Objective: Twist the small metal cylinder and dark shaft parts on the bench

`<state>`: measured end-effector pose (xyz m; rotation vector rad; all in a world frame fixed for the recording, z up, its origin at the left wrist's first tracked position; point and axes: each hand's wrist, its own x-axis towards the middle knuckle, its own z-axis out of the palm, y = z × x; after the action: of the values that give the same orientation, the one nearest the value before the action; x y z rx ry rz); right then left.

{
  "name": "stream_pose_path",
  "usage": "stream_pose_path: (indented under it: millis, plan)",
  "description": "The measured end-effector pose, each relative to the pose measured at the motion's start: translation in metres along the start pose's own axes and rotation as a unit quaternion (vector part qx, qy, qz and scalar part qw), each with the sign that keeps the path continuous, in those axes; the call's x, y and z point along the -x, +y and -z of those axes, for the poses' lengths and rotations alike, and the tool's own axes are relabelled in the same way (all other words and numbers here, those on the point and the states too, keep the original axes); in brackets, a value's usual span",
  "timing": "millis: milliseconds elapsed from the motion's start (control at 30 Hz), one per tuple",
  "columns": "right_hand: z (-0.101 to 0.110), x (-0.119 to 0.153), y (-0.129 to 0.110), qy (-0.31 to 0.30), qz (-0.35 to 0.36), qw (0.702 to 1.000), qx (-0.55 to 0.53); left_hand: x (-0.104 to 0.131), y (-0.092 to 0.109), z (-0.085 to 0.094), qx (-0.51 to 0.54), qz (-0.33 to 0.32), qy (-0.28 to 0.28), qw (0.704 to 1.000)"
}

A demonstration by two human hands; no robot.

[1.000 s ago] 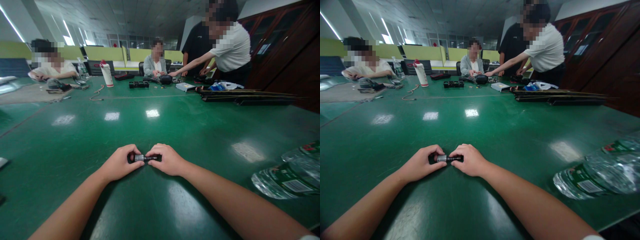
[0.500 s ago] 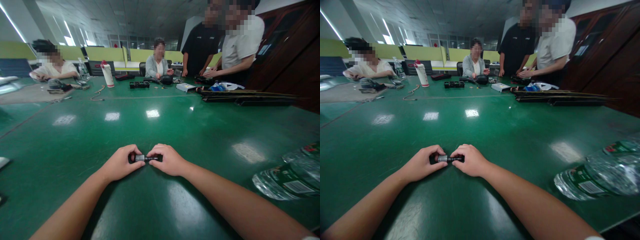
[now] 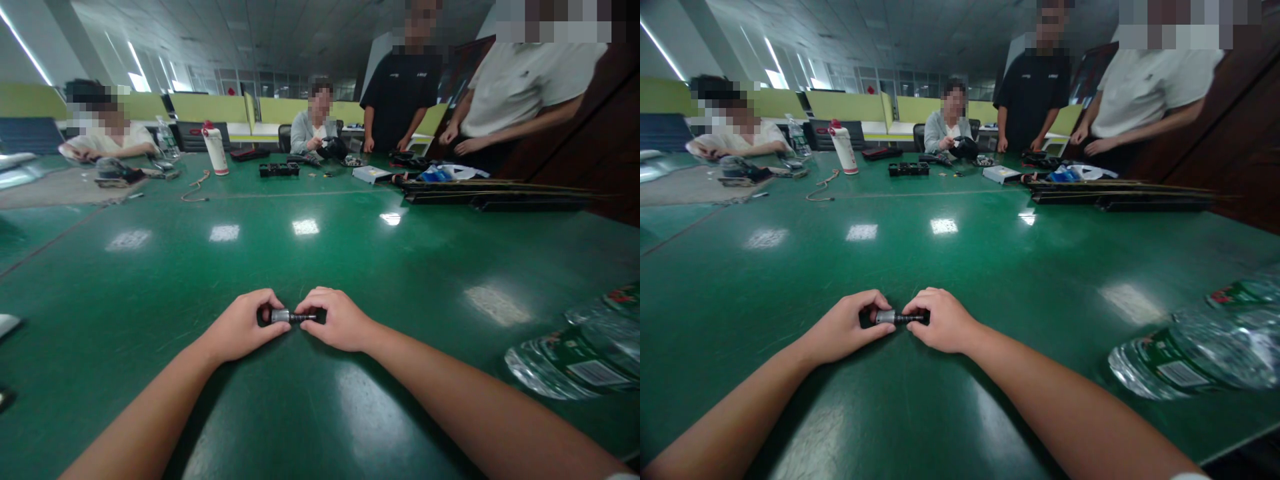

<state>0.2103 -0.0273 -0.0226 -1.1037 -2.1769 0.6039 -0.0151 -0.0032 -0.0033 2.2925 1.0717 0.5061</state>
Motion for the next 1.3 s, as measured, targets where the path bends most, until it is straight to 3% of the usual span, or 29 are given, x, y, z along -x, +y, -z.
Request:
stream_pose_path:
  millis: [867, 1100, 1300]
  plan:
    - [0.003, 0.002, 0.000, 0.025, -0.031, 0.998, 0.053, 0.000, 0.001, 0.002, -0.002, -0.001, -0.006, 1.000]
    - [0.008, 0.003, 0.009, 0.080, -0.132, 0.984, 0.085, 0.000, -0.004, 0.005, -0.024, 0.008, 0.025, 0.999]
    - [0.007, 0.004, 0.012, 0.072, -0.114, 0.987, 0.082, 0.000, -0.007, 0.005, -0.015, 0.020, 0.032, 0.999]
